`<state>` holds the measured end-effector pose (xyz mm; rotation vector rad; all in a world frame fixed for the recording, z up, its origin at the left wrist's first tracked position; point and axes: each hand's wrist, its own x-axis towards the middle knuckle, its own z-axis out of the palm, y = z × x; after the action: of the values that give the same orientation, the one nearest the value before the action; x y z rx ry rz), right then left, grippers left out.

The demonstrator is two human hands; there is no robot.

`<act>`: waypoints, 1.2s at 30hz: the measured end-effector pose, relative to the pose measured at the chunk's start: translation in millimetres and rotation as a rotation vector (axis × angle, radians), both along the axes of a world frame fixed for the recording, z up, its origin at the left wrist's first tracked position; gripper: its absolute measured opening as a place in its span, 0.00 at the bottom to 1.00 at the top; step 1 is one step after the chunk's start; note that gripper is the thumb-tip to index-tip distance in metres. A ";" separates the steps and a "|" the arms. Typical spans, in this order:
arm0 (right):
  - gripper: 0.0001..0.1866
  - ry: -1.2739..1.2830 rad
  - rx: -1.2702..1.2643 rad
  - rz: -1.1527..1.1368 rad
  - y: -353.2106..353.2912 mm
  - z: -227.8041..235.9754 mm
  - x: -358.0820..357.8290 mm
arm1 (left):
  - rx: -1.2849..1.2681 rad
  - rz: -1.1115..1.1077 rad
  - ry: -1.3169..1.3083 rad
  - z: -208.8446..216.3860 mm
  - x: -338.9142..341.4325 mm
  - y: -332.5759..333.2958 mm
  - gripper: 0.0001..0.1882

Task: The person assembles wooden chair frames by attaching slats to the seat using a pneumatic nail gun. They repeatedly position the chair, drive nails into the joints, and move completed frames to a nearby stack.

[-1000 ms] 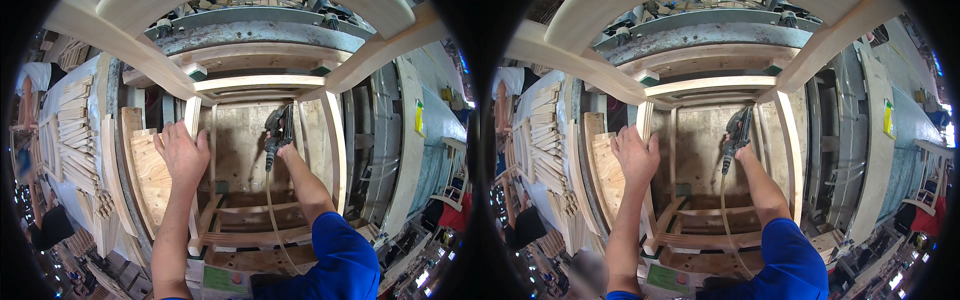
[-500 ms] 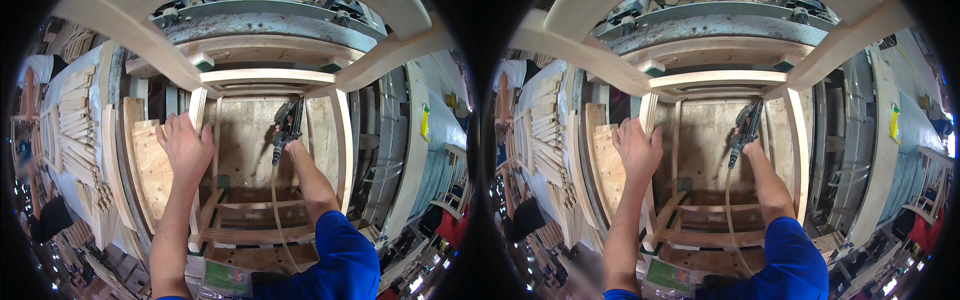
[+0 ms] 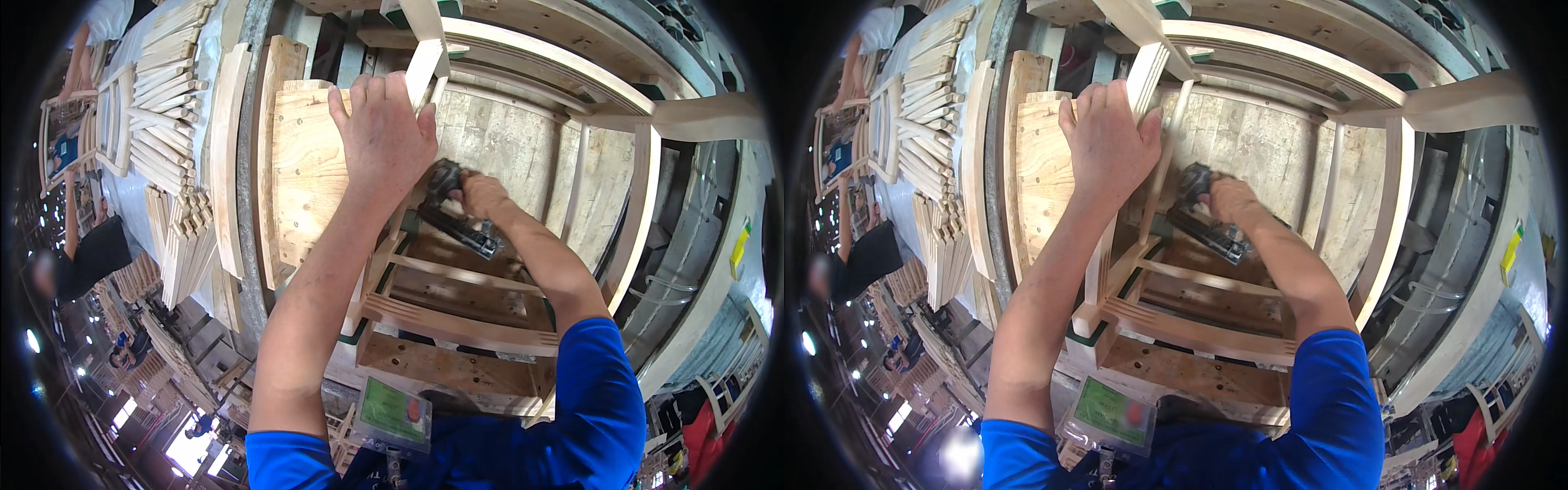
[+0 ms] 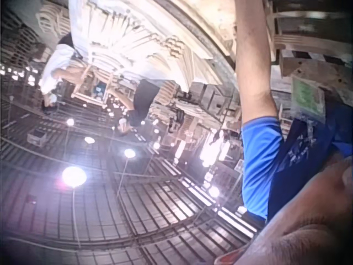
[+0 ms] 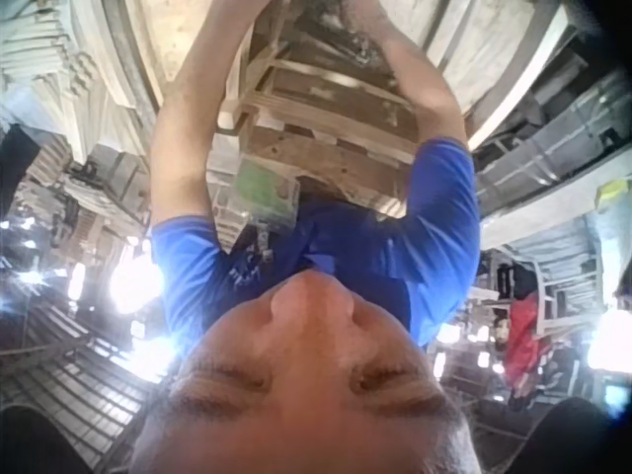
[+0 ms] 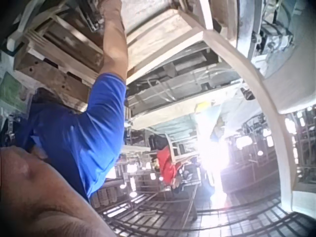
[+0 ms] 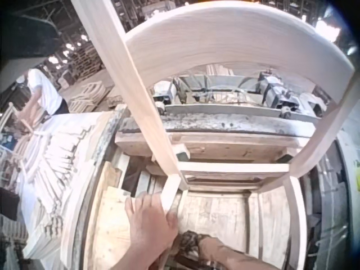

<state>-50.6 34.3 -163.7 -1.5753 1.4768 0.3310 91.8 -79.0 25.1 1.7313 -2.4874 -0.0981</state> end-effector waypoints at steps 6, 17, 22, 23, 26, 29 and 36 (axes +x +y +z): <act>0.33 -0.091 -0.047 0.096 9.2 -17.6 45.5 | 0.027 -0.010 0.039 -1.8 -3.0 -1.5 0.26; 0.34 -0.151 -0.013 0.203 -3.2 -8.4 46.1 | 0.024 0.019 0.055 -0.5 -0.1 -0.3 0.27; 0.30 -0.118 -0.156 0.179 3.6 -12.4 38.9 | -0.006 0.000 0.054 0.2 -3.2 2.6 0.27; 0.29 -0.076 -0.183 0.249 -2.5 -13.2 33.0 | -0.039 -0.003 0.044 -1.3 -1.5 -0.2 0.27; 0.17 -0.041 -0.145 0.627 -24.3 19.1 4.6 | -0.072 0.027 0.049 -7.1 6.1 1.6 0.26; 0.12 0.093 -0.211 0.935 -4.9 -2.5 -24.4 | -0.145 -0.017 0.098 -9.3 -0.1 1.4 0.25; 0.12 0.173 -0.066 1.285 47.2 -17.4 -55.3 | -0.238 -0.057 0.161 -16.0 4.4 1.2 0.25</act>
<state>-105.9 81.4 -181.1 -2.4146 0.3773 1.1506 96.2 -77.8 9.1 1.4974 -2.3254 0.0506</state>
